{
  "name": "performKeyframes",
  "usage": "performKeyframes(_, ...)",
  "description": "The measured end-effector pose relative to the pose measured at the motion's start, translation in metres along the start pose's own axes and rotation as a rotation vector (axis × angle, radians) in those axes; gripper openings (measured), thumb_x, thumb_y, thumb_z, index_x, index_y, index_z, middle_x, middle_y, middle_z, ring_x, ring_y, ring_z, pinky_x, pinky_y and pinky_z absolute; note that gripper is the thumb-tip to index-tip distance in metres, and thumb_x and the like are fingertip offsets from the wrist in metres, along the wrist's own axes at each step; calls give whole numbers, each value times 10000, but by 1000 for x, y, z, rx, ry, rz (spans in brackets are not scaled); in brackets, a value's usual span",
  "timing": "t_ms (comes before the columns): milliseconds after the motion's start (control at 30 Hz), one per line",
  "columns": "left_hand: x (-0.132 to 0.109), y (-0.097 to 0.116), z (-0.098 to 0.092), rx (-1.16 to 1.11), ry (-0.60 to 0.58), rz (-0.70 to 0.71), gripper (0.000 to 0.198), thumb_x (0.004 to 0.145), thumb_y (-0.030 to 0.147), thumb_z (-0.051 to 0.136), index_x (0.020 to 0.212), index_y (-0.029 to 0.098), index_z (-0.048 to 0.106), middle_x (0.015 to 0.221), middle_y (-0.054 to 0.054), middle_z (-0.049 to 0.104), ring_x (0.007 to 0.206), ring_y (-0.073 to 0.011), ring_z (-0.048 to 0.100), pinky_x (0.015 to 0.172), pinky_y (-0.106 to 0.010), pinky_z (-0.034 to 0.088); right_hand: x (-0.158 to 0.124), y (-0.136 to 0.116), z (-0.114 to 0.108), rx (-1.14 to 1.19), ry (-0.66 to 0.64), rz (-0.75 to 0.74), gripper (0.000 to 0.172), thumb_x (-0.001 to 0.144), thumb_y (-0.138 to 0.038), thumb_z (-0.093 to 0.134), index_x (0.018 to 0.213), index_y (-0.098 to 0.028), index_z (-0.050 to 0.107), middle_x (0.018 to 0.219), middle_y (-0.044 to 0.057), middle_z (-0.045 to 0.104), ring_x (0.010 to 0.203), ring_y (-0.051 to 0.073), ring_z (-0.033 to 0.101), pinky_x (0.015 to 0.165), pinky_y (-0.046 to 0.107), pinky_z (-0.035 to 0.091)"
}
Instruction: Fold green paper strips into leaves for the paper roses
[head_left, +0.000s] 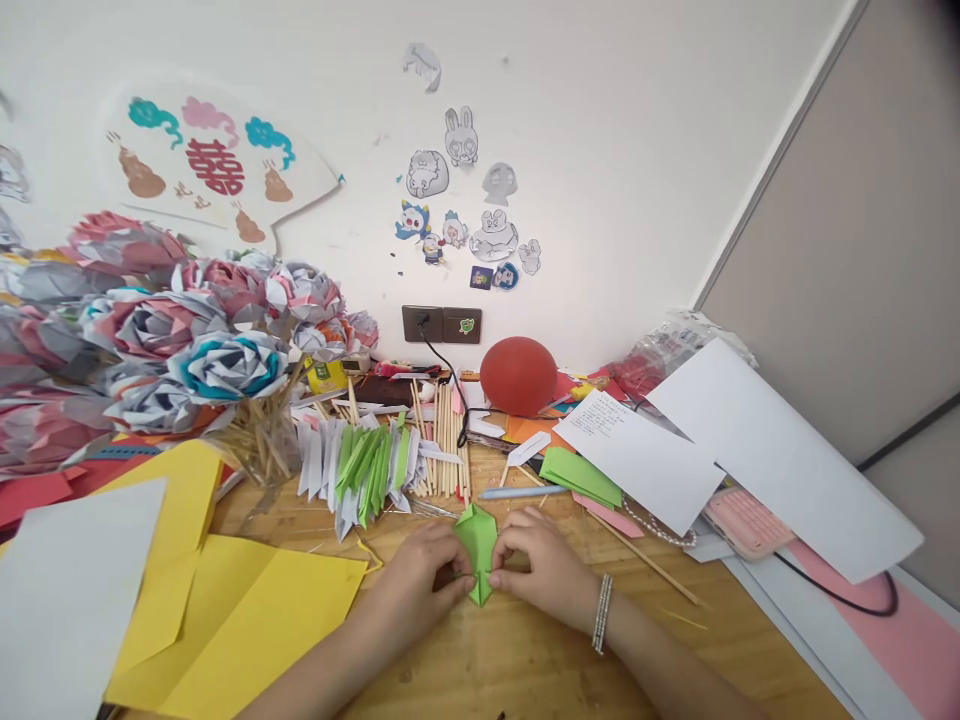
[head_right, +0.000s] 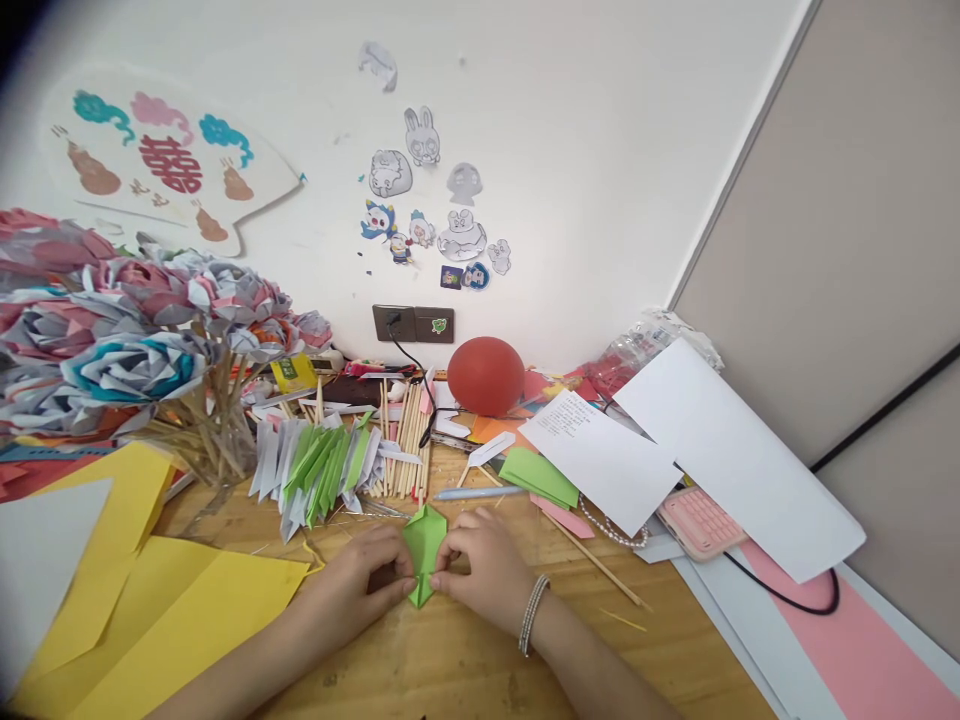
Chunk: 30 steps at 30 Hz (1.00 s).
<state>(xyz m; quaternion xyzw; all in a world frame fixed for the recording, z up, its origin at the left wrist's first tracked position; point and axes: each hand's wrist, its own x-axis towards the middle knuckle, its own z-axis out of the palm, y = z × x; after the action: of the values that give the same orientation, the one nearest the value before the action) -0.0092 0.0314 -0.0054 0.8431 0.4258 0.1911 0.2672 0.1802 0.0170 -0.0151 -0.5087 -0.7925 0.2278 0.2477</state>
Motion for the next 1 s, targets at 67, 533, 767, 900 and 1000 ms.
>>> performKeyframes(67, 0, 2, 1, 17, 9, -13, 90, 739, 199, 536, 656, 201, 570, 720, -9, 579, 751, -188, 530, 671, -269, 382, 0, 0, 1, -15, 6, 10, 120, 687, -217, 751, 682, -210, 631, 771, -34, 570, 830, 162, 507, 748, 268, 338)
performKeyframes(533, -3, 10, 12, 115, 122, -67, 103, 732, 133, 560, 662, 196, 517, 749, -23, 572, 769, -206, 527, 688, -292, 379, -3, -8, 10, -75, 92, 77, 148, 699, -222, 734, 682, -202, 588, 777, -28, 544, 826, 170, 472, 713, 270, 321)
performKeyframes(767, -4, 9, 17, 174, 166, -92, 116, 727, 121, 569, 662, 192, 504, 747, -22, 551, 751, -203, 511, 676, -290, 369, -7, -9, 13, -84, 128, 37, 177, 715, -251, 719, 712, -201, 550, 793, -24, 534, 825, 177, 463, 719, 279, 322)
performKeyframes(900, -3, 9, 15, 150, 168, -107, 130, 695, 94, 572, 654, 197, 504, 749, -10, 555, 762, -196, 514, 685, -281, 365, -9, -11, 14, -132, 147, 23, 256, 661, -272, 743, 750, -203, 513, 816, -17, 522, 826, 194, 448, 726, 296, 321)
performKeyframes(1000, -3, 11, 13, 135, 157, -121, 134, 690, 123, 593, 643, 199, 493, 728, -3, 551, 758, -197, 515, 673, -278, 364, -11, -12, 13, -142, 116, 15, 311, 621, -279, 757, 792, -214, 506, 851, -14, 519, 847, 207, 441, 743, 311, 323)
